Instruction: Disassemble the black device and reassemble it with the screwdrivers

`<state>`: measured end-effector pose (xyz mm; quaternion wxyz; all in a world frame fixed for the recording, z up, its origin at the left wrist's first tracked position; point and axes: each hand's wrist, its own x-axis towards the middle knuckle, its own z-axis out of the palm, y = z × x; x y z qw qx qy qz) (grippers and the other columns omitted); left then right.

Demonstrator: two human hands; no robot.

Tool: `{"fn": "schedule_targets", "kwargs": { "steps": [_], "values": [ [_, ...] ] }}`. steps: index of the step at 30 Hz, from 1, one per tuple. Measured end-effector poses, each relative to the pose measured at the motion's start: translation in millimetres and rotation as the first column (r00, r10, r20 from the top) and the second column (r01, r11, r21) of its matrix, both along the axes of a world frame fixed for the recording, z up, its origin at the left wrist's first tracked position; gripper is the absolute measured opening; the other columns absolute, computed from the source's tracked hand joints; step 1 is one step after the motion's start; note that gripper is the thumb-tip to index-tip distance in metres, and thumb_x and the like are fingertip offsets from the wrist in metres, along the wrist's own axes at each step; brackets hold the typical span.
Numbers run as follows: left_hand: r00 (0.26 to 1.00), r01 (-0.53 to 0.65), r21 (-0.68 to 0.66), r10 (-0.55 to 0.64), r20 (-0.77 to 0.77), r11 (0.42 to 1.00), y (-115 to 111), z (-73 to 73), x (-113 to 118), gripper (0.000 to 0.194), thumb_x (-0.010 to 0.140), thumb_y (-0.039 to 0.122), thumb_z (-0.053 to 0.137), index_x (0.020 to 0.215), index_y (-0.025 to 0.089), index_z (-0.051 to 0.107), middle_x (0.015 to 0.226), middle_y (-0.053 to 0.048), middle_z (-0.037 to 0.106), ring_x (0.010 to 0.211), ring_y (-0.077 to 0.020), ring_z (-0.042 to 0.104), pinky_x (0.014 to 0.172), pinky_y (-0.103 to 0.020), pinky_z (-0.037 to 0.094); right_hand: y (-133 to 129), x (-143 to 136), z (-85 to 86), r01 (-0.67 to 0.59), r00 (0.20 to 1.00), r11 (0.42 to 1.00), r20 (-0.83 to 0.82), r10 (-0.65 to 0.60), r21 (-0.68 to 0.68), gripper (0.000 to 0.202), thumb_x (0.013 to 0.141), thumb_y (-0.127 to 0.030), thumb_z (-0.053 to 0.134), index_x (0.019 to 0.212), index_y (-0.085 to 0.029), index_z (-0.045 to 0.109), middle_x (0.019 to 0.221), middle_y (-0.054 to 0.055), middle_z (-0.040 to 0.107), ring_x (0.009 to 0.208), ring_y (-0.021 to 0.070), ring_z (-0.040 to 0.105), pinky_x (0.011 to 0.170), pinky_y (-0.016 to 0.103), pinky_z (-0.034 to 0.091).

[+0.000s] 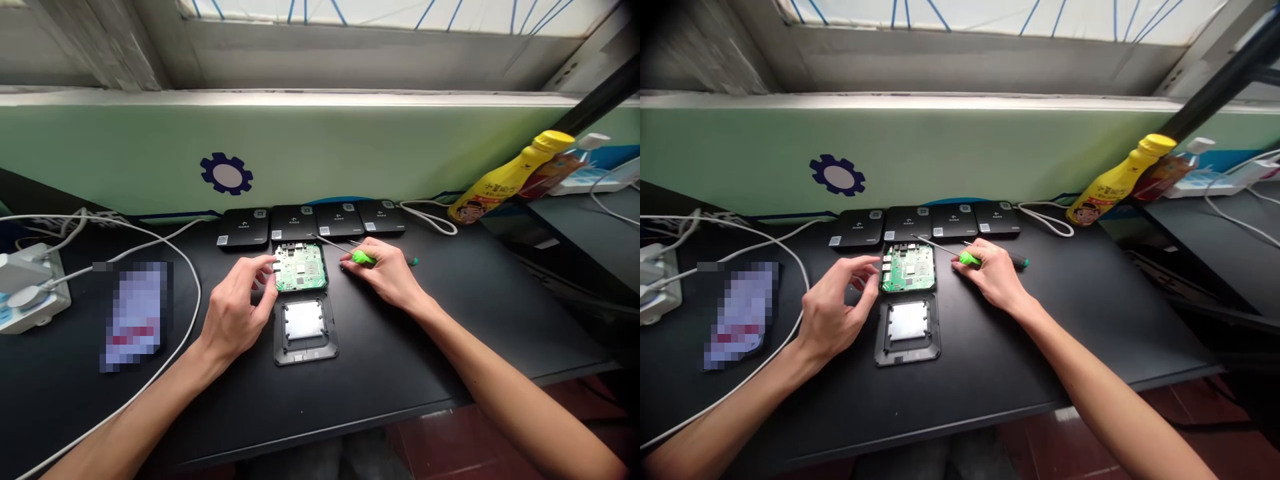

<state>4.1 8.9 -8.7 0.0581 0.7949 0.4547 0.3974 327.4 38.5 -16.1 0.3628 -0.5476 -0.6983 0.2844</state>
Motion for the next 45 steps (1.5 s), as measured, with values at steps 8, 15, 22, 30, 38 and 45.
{"fn": "schedule_targets", "kwargs": {
  "steps": [8,15,22,30,38,45],
  "values": [
    [0.998,0.06,-0.093,-0.059,0.018,0.994,-3.5,0.0,2.6,0.026,0.109,0.013,0.065,0.134,0.02,0.069,0.103,-0.001,0.071,0.083,-0.0134,0.067,0.082,-0.028,0.056,-2.5,-5.1,2.6,0.039,0.995,0.996,0.089,-0.046,0.085,0.014,0.102,-0.036,0.079,0.103,-0.025,0.086,0.103,0.006,0.08,0.092,0.0245,0.073,0.081,0.038,0.051],
    [0.986,0.153,-0.197,-0.137,0.094,0.968,1.3,5.1,-3.0,0.014,0.108,0.018,0.068,0.121,0.019,0.074,0.093,0.0,0.066,0.076,-0.013,0.059,0.073,-0.028,0.051,-3.3,-3.9,1.1,0.045,0.993,0.992,0.105,-0.057,0.114,0.013,0.102,-0.036,0.078,0.102,-0.025,0.084,0.103,0.006,0.082,0.092,0.0245,0.073,0.08,0.038,0.051],
    [0.921,0.365,-0.439,-0.387,0.042,0.821,9.6,21.0,-16.0,0.005,0.098,0.029,0.084,0.096,0.025,0.083,0.084,0.002,0.06,0.069,-0.0115,0.052,0.061,-0.027,0.04,-4.4,-2.0,0.4,0.049,0.992,0.991,0.109,-0.062,0.124,0.009,0.101,-0.032,0.078,0.101,-0.024,0.083,0.1,0.004,0.082,0.09,0.0231,0.072,0.08,0.037,0.051],
    [0.876,0.381,-0.581,-0.482,-0.022,0.719,16.3,24.7,-25.4,0.026,0.088,0.038,0.094,0.11,0.027,0.085,0.079,0.004,0.06,0.07,-0.0116,0.055,0.062,-0.027,0.039,-4.5,-0.9,0.0,0.051,0.991,0.99,0.116,-0.067,0.134,0.007,0.1,-0.029,0.077,0.101,-0.025,0.083,0.099,0.003,0.082,0.088,0.0229,0.072,0.078,0.036,0.05],
    [0.882,0.368,-0.589,-0.47,-0.023,0.719,21.9,23.5,-31.6,0.029,0.09,0.042,0.094,0.115,0.03,0.088,0.081,0.003,0.066,0.068,-0.0123,0.057,0.06,-0.026,0.042,-4.7,-1.7,0.5,0.06,0.988,0.99,0.131,-0.076,0.128,0.01,0.1,-0.032,0.077,0.101,-0.024,0.083,0.099,0.005,0.083,0.089,0.0243,0.073,0.08,0.037,0.05],
    [0.898,0.369,-0.517,-0.44,-0.018,0.773,20.7,15.4,-32.1,0.018,0.106,0.042,0.078,0.108,0.03,0.091,0.088,-0.002,0.074,0.067,-0.0131,0.059,0.058,-0.026,0.043,-4.1,-0.1,1.5,0.082,0.991,0.993,0.097,-0.091,0.087,0.015,0.101,-0.038,0.077,0.102,-0.025,0.084,0.103,0.006,0.084,0.093,0.0259,0.075,0.081,0.038,0.052]
  ]
}}
